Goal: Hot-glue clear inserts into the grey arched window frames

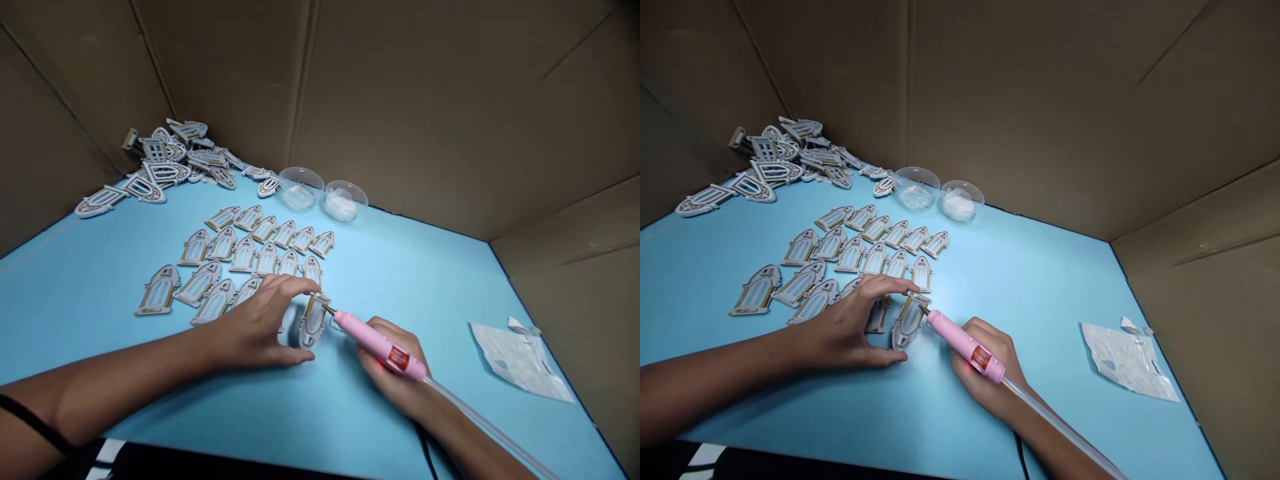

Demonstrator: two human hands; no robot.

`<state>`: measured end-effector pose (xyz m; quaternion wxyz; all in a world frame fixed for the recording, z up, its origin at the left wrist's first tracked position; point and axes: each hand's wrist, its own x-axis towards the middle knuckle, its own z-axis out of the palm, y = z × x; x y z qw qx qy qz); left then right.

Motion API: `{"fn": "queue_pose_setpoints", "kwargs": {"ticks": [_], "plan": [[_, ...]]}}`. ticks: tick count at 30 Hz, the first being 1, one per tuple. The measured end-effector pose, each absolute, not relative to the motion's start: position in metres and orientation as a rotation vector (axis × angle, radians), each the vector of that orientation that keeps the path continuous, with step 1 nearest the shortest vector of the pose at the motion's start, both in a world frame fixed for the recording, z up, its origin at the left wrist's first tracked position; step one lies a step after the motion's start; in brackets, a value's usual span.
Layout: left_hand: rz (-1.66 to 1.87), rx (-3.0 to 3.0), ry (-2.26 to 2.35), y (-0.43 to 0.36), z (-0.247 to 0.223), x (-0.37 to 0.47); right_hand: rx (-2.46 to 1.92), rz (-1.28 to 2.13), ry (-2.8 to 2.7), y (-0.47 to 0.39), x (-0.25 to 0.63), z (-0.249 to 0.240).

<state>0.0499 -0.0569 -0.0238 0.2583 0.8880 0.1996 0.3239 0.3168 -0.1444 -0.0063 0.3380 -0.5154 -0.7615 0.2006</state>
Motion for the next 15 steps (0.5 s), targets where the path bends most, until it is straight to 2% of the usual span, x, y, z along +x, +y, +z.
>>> {"fn": "queue_pose_setpoints", "kwargs": {"ticks": [15], "plan": [[0.840,2.380,0.479,-0.0579,-0.0221,0.0511,-1.362,0.523,-2.010,-0.1484,0.3202,-0.0095]]}}
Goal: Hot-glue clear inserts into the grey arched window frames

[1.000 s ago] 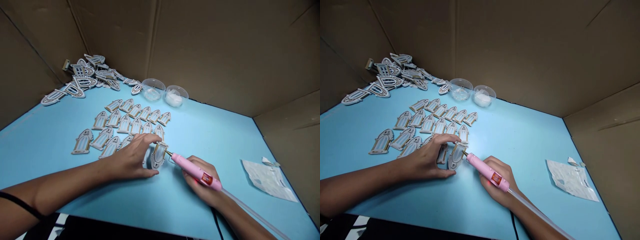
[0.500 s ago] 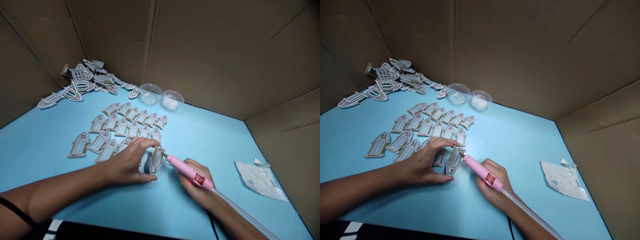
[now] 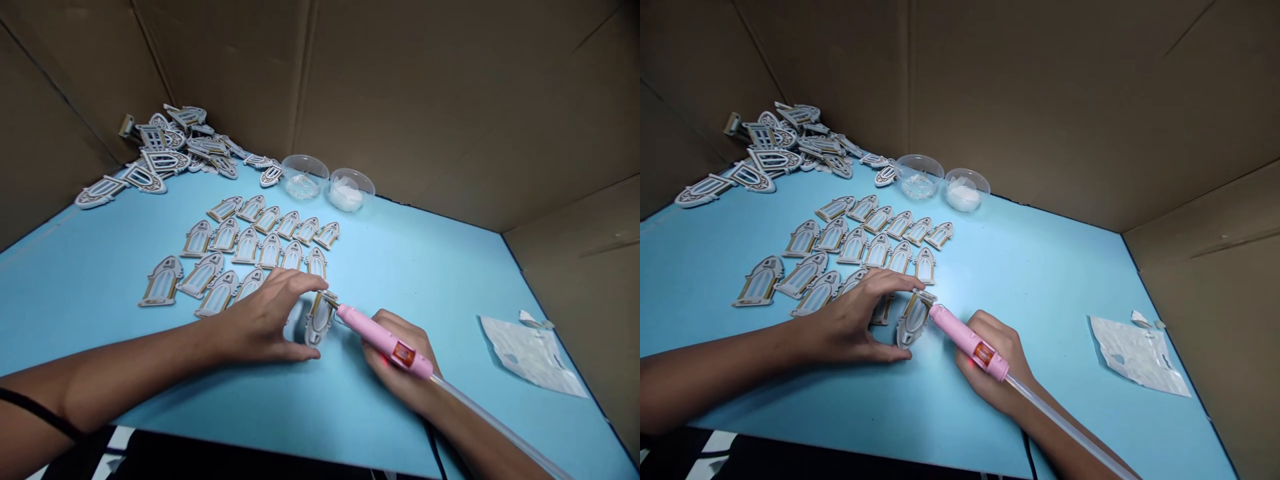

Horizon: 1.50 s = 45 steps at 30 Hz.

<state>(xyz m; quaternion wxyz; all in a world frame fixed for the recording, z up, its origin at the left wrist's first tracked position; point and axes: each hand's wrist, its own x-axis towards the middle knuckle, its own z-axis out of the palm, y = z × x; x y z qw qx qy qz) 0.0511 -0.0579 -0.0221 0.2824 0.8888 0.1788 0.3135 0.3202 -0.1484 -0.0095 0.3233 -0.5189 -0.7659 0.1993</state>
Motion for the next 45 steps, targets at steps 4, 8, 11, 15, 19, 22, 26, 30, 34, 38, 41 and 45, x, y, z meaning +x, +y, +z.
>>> {"fn": "queue_pose_setpoints", "kwargs": {"ticks": [4,8,11,15,19,22,26,30,34,38,41,45], "plan": [[0.850,2.390,0.498,-0.057,-0.023,0.052,-1.357,0.497,-2.022,-0.149,0.322,-0.010],[0.864,2.395,0.489,-0.056,-0.023,0.052,-1.351,0.478,-2.033,-0.149,0.322,-0.011],[0.858,2.396,0.472,-0.056,-0.023,0.052,-1.352,0.477,-2.039,-0.149,0.322,-0.010],[0.867,2.402,0.468,-0.056,-0.022,0.052,-1.365,0.461,-2.055,-0.150,0.322,-0.008],[0.867,2.407,0.468,-0.056,-0.022,0.052,-1.370,0.457,-2.061,-0.150,0.323,-0.009],[0.871,2.405,0.467,-0.057,-0.023,0.053,-1.372,0.455,-2.061,-0.151,0.323,-0.011],[0.874,2.403,0.458,-0.056,-0.022,0.053,-1.374,0.445,-2.075,-0.151,0.324,-0.010],[0.877,2.396,0.464,-0.056,-0.021,0.053,-1.367,0.430,-2.077,-0.150,0.324,-0.009],[0.903,2.397,0.471,-0.055,-0.021,0.052,-1.379,0.429,-2.069,-0.151,0.324,-0.010],[0.911,2.389,0.478,-0.055,-0.021,0.052,-1.378,0.460,-2.042,-0.153,0.323,-0.010],[0.895,2.371,0.503,-0.056,-0.022,0.051,-1.436,0.569,-1.957,-0.151,0.324,-0.003],[0.793,2.329,0.670,-0.058,-0.024,0.051,-1.862,0.731,-1.479,-0.146,0.330,0.009]]}}
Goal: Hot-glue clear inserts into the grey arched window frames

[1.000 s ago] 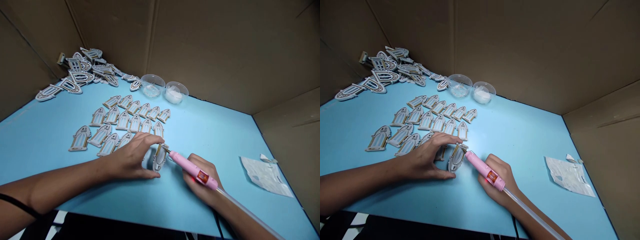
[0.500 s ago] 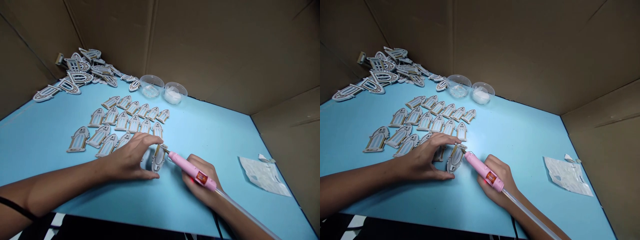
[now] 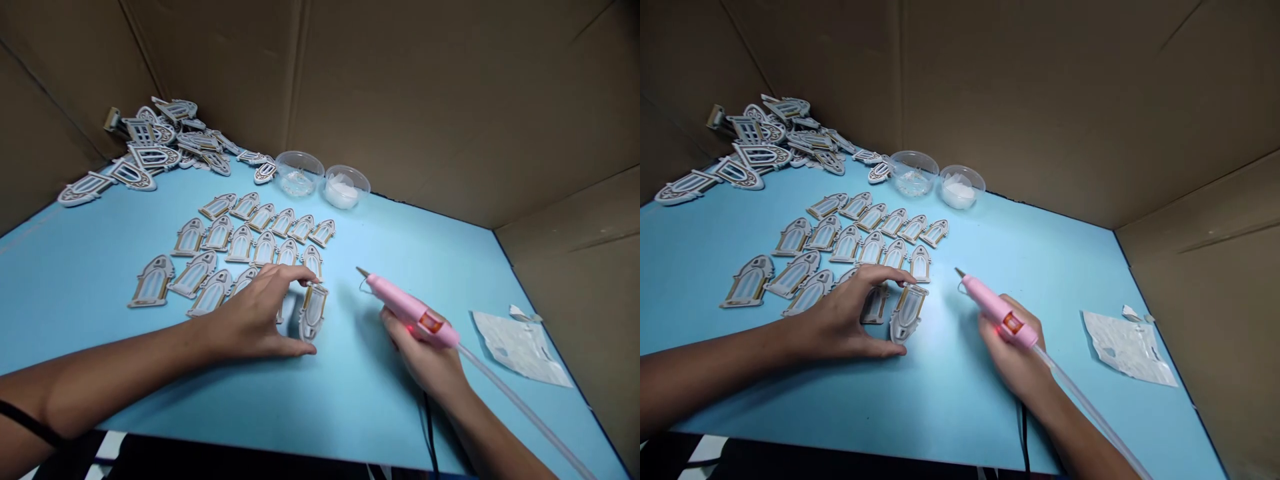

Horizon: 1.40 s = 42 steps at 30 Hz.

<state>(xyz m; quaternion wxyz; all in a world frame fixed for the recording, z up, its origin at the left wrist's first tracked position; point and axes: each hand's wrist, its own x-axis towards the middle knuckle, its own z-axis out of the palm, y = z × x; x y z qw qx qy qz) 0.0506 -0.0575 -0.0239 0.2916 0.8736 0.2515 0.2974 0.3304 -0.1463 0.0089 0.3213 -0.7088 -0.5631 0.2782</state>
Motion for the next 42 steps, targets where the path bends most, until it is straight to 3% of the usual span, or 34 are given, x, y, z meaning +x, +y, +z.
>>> {"fn": "queue_pose_setpoints", "kwargs": {"ticks": [8,12,22,42], "plan": [[0.322,2.574,0.537,-0.064,-0.023,0.064,-1.919,1.015,-1.148,-0.150,0.342,0.002],[0.377,2.616,0.433,-0.060,-0.021,0.065,-1.898,0.982,-1.111,-0.153,0.340,0.003],[0.739,2.560,0.806,-0.035,-0.007,0.051,-1.930,0.976,-1.134,-0.145,0.347,0.007],[0.408,2.488,0.855,-0.055,-0.018,0.086,-1.917,0.928,-1.127,-0.146,0.336,0.011]]}}
